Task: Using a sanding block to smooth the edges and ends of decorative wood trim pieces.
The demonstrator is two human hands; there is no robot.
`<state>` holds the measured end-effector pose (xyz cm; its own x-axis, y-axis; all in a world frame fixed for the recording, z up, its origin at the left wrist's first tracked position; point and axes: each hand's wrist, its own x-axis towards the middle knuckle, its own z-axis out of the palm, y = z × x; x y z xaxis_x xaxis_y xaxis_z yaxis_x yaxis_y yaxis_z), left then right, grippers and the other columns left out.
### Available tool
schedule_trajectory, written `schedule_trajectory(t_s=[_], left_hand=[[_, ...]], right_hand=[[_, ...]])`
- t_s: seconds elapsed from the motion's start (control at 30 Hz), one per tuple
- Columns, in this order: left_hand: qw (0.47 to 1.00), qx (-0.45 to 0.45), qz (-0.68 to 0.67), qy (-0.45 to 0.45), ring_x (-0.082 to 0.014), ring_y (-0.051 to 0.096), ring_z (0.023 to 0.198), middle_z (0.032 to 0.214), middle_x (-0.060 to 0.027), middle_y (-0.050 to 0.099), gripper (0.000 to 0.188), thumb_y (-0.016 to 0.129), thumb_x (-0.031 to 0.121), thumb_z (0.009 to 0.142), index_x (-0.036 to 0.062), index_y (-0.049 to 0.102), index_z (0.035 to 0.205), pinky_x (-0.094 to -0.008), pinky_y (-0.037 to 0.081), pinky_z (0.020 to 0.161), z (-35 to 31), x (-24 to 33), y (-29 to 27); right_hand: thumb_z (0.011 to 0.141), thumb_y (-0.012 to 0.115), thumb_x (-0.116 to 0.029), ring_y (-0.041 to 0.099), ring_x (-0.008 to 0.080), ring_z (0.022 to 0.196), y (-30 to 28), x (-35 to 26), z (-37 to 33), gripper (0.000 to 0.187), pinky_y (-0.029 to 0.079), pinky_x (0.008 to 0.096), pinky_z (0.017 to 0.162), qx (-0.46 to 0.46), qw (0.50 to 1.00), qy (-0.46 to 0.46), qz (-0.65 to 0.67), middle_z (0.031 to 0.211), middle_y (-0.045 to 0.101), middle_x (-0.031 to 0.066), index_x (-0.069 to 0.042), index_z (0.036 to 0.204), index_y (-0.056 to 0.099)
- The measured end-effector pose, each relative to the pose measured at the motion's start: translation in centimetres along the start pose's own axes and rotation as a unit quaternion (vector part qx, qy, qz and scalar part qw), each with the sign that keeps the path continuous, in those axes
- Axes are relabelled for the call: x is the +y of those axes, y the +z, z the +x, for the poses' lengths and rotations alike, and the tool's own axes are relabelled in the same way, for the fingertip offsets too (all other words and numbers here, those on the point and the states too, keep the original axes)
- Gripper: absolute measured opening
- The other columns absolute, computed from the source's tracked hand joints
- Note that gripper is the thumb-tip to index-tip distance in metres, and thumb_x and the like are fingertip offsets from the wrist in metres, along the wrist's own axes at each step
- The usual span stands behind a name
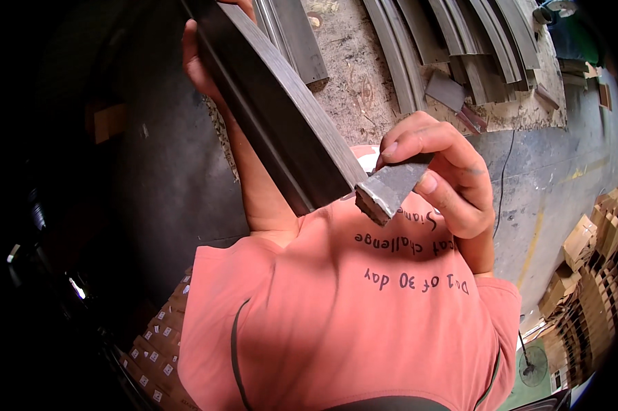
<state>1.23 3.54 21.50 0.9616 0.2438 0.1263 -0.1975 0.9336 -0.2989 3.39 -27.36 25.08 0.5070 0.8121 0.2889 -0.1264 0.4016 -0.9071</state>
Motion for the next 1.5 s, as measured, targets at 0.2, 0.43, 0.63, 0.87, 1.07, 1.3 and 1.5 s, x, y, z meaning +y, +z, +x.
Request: schedule_trajectory(t_s=[0.2,0.43,0.63,0.87,1.07,1.3,1.5], left_hand=[[1.0,-0.001,0.0,0.018,-0.025,0.056,0.116,0.128,-0.0142,0.049,0.046,0.063,-0.005,0.088,-0.0035,0.048,0.131,-0.0353,0.052,0.102,0.1,0.4,0.0],[1.0,0.002,0.012,0.013,-0.0253,0.055,0.115,0.128,-0.0144,0.049,0.047,0.063,-0.006,0.087,-0.0038,0.048,0.131,-0.0363,0.051,0.104,-0.2,0.7,0.2],[1.0,0.008,0.016,0.025,-0.0243,0.056,0.115,0.127,-0.0146,0.049,0.049,0.064,-0.007,0.085,-0.0032,0.049,0.132,-0.0349,0.051,0.103,0.5,0.6,-0.5],[1.0,0.016,-0.003,0.018,-0.0226,0.056,0.115,0.128,-0.0145,0.05,0.05,0.065,-0.008,0.085,-0.0029,0.049,0.132,-0.0337,0.051,0.101,-0.2,0.5,0.3],[0.999,0.019,0.009,0.03,-0.0234,0.055,0.115,0.128,-0.0155,0.05,0.051,0.064,-0.009,0.084,-0.0032,0.049,0.132,-0.0335,0.051,0.102,-0.1,0.4,0.2],[0.999,0.024,0.007,0.033,-0.0235,0.055,0.115,0.128,-0.0157,0.049,0.05,0.064,-0.01,0.083,-0.0037,0.049,0.13,-0.034,0.051,0.102,-0.3,0.9,0.4],[1.0,0.021,-0.007,0.009,-0.0234,0.056,0.115,0.128,-0.0161,0.049,0.05,0.063,-0.01,0.083,-0.0041,0.049,0.131,-0.0338,0.05,0.103,-0.1,0.8,0.2]], right_hand=[[0.097,0.055,-0.008,0.058,0.0253,0.109,-0.1,0.2,-0.6,0.028,0.045,0.0359,0.096,0.026,0.999,0.028,0.035,0.116,0.061,0.017,0.005,0.121,0.06],[0.097,0.055,-0.009,0.057,0.0254,0.111,0.5,0.0,-0.3,0.029,0.042,0.0367,0.099,0.024,0.999,0.03,0.039,0.117,0.061,0.0171,0.005,0.122,0.06],[0.097,0.056,-0.009,0.057,0.0249,0.111,0.0,0.5,-1.4,0.03,0.041,0.036,0.1,0.059,0.997,0.034,0.045,0.117,0.061,0.0164,0.005,0.123,0.06],[0.097,0.056,-0.008,0.057,0.0233,0.111,0.7,0.1,-0.6,0.03,0.043,0.0339,0.097,0.036,0.998,0.021,0.038,0.117,0.061,0.0162,0.006,0.124,0.06],[0.097,0.054,-0.006,0.056,0.0226,0.111,0.4,0.5,-1.3,0.031,0.043,0.0326,0.095,0.056,0.996,0.024,0.057,0.119,0.06,0.0167,0.006,0.125,0.059],[0.096,0.053,-0.005,0.056,0.0217,0.11,0.7,0.3,-0.9,0.032,0.043,0.0329,0.094,0.053,0.997,0.03,0.046,0.119,0.059,0.0161,0.007,0.125,0.059],[0.096,0.053,-0.004,0.056,0.02,0.108,0.3,0.7,-1.6,0.032,0.045,0.0307,0.09,0.065,0.997,0.017,0.049,0.119,0.059,0.0155,0.006,0.125,0.059]])
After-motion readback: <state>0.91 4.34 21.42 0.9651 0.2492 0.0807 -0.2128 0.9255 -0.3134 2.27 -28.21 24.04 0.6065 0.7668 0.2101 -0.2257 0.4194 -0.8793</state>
